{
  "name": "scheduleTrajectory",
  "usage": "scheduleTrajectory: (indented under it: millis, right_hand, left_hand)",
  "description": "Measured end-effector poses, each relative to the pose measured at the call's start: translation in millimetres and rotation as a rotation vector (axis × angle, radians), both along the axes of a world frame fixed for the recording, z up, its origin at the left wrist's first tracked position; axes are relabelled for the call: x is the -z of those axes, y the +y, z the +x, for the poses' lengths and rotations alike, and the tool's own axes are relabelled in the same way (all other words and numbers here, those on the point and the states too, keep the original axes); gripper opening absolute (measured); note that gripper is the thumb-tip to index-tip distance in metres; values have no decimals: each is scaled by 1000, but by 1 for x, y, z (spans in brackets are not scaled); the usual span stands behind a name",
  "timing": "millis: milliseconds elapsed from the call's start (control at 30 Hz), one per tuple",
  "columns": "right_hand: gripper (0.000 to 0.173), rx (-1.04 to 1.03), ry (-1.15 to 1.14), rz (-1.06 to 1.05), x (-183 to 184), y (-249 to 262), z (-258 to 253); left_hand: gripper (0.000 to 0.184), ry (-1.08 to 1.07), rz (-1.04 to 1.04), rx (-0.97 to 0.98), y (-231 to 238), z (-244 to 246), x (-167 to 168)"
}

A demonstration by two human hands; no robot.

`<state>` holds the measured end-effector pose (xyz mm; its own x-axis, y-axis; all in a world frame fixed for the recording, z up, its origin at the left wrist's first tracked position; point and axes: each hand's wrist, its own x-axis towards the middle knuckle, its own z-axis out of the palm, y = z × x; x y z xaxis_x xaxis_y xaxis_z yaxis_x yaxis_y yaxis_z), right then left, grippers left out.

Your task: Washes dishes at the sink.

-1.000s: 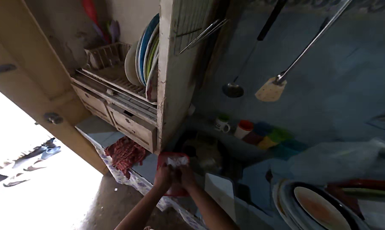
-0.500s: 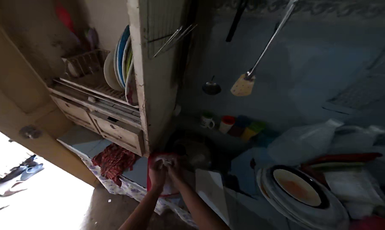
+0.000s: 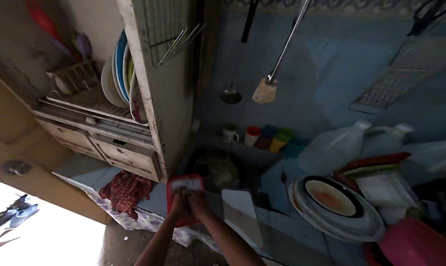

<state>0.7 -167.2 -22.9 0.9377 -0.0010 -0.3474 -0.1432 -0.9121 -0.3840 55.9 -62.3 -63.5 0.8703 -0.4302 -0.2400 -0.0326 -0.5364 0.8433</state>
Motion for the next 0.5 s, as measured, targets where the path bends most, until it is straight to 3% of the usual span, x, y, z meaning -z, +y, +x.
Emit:
scheduleTrajectory:
  millis: [67,167,267,333,400,500]
  right_hand:
    - [47,196,-45,276,-11,0,9]
    - [50,599,-246,779,-21,12,8]
    - [57,785,-322,977,-14,23,3]
    - [45,880,-303,1231,-5,20,4]
    - [44,911,-222,1421,-4,15,4]
    - [44,795,-250,1132,-25,25,-4]
  left_hand:
    - [44,144,-293,-194,1,-3,0]
    - [36,313,-525,-322,8,-5,-14]
    - [35,396,-738,-418,-8,-18,-39]
    - [38,299,-714,-387,-20,-35,-63]
    - [44,154,-553,-300,-24,-44,-73]
    - [41,66,-353,-376,-27,-21,-53]
